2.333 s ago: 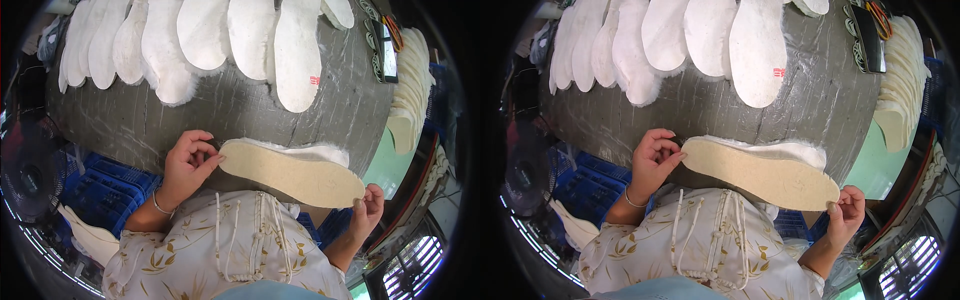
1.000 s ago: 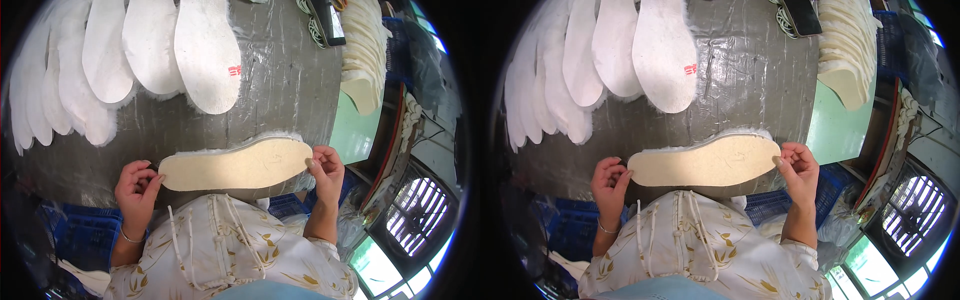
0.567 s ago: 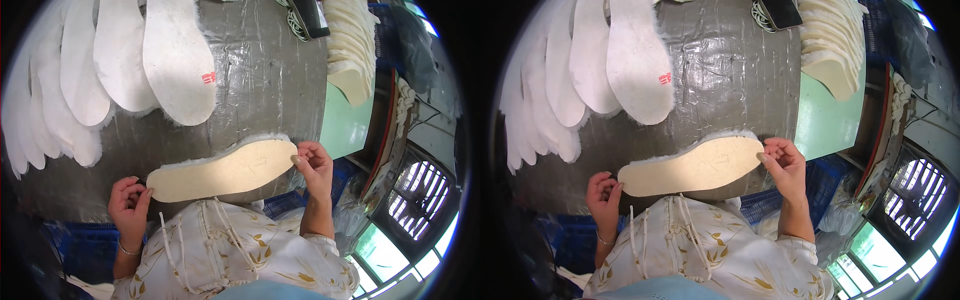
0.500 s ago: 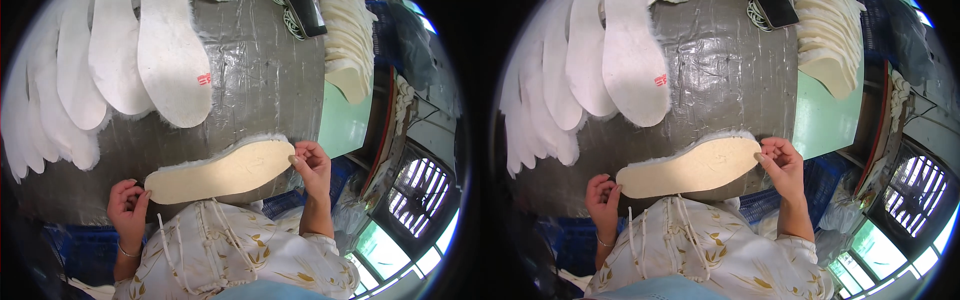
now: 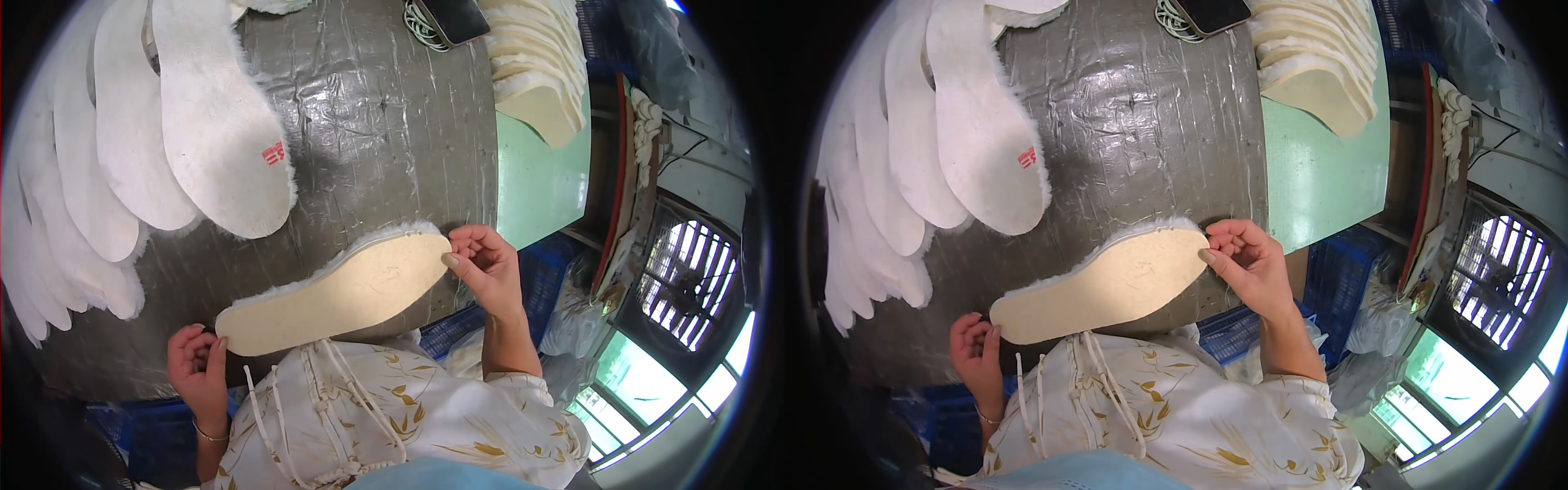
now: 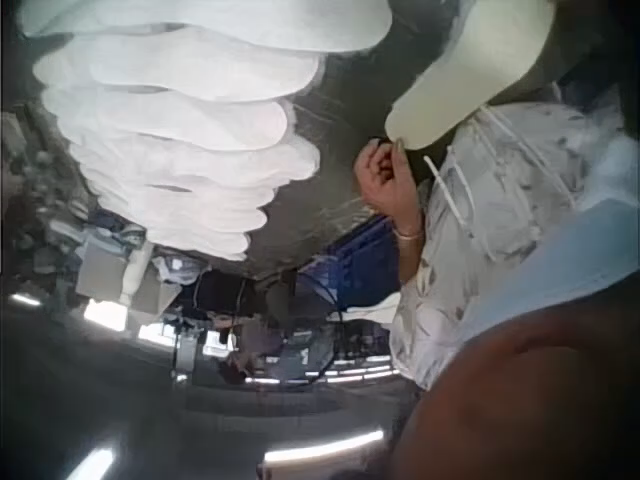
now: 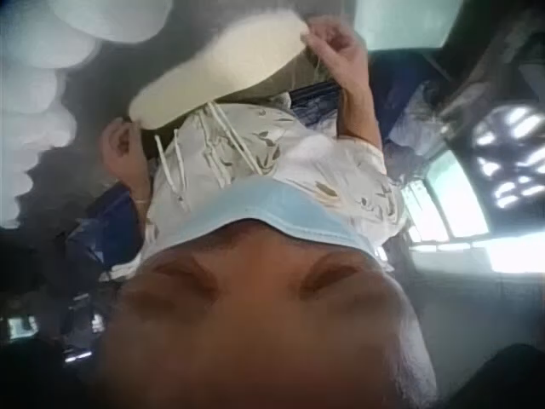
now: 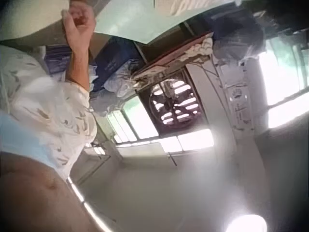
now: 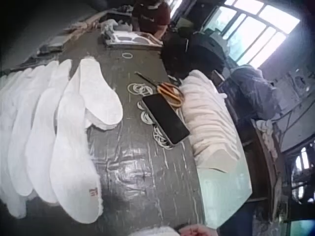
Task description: Trimming material from shoe insoles with scissors and stacking them for assembly.
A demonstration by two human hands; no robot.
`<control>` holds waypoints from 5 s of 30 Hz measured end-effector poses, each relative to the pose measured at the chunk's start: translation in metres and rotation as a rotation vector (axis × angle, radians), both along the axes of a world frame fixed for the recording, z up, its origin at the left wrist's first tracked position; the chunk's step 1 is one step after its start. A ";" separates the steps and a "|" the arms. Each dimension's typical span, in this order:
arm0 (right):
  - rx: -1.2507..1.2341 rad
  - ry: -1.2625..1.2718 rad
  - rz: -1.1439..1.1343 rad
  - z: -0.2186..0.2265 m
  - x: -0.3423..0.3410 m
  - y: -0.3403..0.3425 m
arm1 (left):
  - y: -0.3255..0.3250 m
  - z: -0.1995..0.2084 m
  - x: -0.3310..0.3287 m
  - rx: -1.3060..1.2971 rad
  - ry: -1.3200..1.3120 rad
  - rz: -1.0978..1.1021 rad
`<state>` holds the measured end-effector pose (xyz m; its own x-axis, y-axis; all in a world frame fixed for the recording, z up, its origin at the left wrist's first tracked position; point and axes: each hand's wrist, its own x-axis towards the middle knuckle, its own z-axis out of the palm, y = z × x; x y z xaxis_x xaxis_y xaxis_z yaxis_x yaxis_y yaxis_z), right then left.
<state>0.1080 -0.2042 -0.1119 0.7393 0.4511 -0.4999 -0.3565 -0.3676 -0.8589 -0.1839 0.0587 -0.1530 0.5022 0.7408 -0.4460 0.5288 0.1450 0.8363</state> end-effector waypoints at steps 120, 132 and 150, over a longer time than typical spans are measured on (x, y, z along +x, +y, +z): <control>-0.406 -1.393 0.711 -0.036 -0.070 0.072 | -0.032 0.007 0.060 1.175 0.012 -0.892; -0.002 -1.121 0.853 0.002 -0.034 0.010 | 0.003 0.010 0.077 1.123 -0.325 -0.852; 0.307 -0.464 0.395 0.014 -0.017 0.014 | 0.007 0.053 0.070 0.526 -0.231 -0.709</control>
<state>0.0915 -0.1906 -0.0977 0.5973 0.8017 0.0229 0.1847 -0.1097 -0.9767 -0.1137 0.0654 -0.0997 0.9522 0.3040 0.0300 0.1600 -0.5801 0.7986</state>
